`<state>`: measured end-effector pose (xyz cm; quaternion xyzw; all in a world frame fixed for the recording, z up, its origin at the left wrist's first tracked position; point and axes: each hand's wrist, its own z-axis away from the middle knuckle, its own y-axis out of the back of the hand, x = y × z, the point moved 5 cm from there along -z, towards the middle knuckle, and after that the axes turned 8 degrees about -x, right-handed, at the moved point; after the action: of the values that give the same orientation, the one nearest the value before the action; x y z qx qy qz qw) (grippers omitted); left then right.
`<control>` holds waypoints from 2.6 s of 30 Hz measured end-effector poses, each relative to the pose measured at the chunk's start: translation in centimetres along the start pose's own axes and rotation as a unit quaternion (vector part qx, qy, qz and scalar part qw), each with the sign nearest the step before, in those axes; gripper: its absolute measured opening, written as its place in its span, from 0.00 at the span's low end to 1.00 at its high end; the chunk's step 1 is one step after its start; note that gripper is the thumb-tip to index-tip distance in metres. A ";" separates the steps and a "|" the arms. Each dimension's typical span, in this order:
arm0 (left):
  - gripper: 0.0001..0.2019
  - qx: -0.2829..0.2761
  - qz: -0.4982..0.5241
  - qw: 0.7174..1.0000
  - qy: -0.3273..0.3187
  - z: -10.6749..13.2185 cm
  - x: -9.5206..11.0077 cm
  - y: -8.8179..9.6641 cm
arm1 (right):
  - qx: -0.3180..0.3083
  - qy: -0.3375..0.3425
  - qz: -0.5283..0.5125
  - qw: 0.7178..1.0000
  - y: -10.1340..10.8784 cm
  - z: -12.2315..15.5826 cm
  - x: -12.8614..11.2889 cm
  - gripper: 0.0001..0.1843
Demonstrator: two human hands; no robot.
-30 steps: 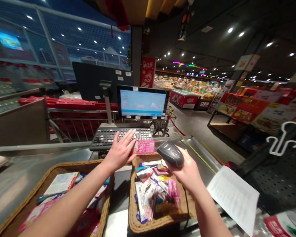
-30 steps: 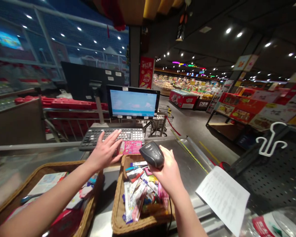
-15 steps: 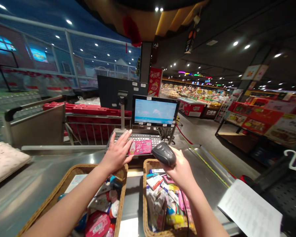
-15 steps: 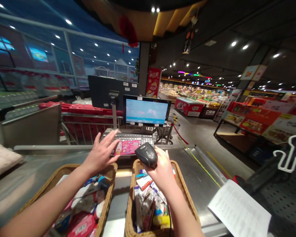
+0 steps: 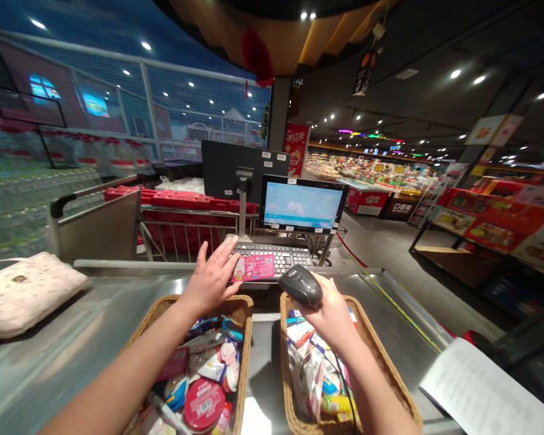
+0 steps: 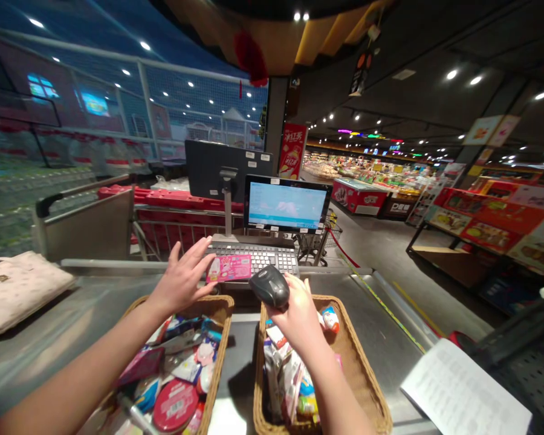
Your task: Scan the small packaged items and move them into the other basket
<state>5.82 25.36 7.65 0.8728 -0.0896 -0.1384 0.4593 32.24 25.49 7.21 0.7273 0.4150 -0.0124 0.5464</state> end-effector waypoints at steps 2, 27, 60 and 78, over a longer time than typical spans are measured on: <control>0.22 -0.003 0.001 1.000 0.005 0.5 -0.3 0.1 | -0.009 -0.006 0.000 1.000 -0.4 0.0 -0.1 0.23; 0.24 -0.195 0.078 0.978 -0.011 12.1 -3.3 -3.6 | -0.104 0.028 -0.024 0.994 -5.6 0.7 -3.9 0.13; 0.21 -0.271 0.207 0.933 -0.117 12.6 2.1 -6.2 | -0.161 -0.020 -0.145 0.976 -7.7 5.8 -5.4 0.23; 0.19 -0.145 0.231 0.936 -0.222 -6.2 19.7 -12.9 | 0.079 -0.224 -0.006 0.971 5.1 15.6 7.4 0.22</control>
<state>26.88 31.81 -2.77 0.6989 -0.3677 -0.2301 0.5686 47.07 17.02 1.46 0.7441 0.2846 -0.2110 0.5664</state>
